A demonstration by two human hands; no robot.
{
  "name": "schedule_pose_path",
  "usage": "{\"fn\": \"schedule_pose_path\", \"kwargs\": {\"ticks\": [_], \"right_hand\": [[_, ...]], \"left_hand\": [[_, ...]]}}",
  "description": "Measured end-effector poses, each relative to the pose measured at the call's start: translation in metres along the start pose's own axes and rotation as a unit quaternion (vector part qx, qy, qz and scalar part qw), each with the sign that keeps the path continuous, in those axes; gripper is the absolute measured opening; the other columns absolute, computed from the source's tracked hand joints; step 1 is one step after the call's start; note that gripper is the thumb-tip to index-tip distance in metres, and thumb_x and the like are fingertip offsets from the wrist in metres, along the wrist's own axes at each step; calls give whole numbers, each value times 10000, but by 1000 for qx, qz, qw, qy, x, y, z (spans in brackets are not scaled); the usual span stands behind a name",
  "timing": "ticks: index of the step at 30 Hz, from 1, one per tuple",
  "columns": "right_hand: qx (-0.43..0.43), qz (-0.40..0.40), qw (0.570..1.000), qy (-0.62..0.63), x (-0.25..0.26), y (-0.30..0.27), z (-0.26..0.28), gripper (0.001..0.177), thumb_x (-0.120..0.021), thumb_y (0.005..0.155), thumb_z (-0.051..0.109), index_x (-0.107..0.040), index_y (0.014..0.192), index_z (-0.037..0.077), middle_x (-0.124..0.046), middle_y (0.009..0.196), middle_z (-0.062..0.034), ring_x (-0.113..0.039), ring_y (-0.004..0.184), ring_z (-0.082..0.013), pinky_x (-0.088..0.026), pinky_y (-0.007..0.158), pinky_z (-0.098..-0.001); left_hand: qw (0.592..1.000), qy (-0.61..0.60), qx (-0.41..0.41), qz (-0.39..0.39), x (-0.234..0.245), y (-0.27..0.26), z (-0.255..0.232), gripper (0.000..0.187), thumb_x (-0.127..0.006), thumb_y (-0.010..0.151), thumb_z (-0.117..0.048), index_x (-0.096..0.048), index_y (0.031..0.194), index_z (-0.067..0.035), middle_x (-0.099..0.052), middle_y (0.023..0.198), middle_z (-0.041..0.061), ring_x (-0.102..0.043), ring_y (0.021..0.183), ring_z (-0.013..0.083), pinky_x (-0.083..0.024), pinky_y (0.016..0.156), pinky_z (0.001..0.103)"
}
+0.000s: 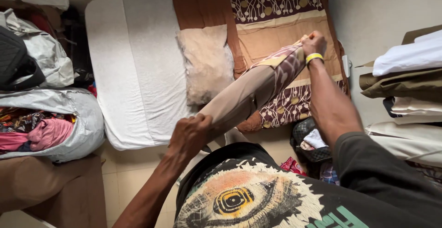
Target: The person folds a brown sheet on the bed, then folds a light blue pillowcase and a patterned pillowcase. The person places the folded pillowcases on the bed and then picks up a pile of folded clothes from the floor.
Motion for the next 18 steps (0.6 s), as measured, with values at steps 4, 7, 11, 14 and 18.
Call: {"fn": "schedule_pose_path", "kwargs": {"ticks": [4, 7, 11, 14, 18], "right_hand": [[-35, -17, 999, -21, -3, 2, 7, 279, -852, 769, 219, -640, 716, 46, -692, 717, -173, -698, 689, -329, -534, 641, -445], [-68, -20, 997, -15, -5, 4, 9, 268, -847, 735, 177, -627, 694, 30, -681, 704, -190, -684, 672, -336, -523, 627, -455], [-117, -41, 992, 4, -11, 10, -9, 197, -806, 697, 129, -636, 646, 43, -698, 705, -185, -715, 674, -312, -540, 629, -445], [-179, -62, 981, 34, -7, 14, -2, 136, -717, 746, 96, -643, 648, 37, -727, 701, -151, -758, 696, -275, -574, 646, -413], [-214, -174, 961, -30, 12, 42, -53, 110, -708, 766, 112, -668, 761, 10, -734, 791, -185, -751, 752, -331, -569, 652, -438]], "left_hand": [[999, -1, -10, -45, 4, -21, 12, 292, -704, 954, -302, -646, 846, -37, -696, 733, 135, -687, 552, 216, -547, 488, 364], [997, 4, -27, -66, 1, -41, 19, 218, -700, 943, -249, -645, 878, -48, -696, 747, 113, -684, 570, 201, -540, 505, 360], [995, -1, -38, -94, 30, -57, 13, 240, -741, 864, -251, -656, 916, -33, -699, 747, 116, -683, 568, 231, -531, 498, 376], [996, 5, -25, -80, 24, -62, 19, 285, -779, 863, -280, -657, 907, -26, -703, 772, 119, -693, 599, 249, -543, 540, 382], [993, -5, -26, -115, 26, -93, 31, 206, -744, 844, -186, -658, 942, -25, -722, 859, 121, -702, 666, 257, -556, 592, 375]]}}
Point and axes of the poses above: each hand's wrist, its own y-axis towards the middle knuckle, its own x-axis out of the back of the hand, z = x × y, the point moved 4 cm from there along y, towards the middle knuckle
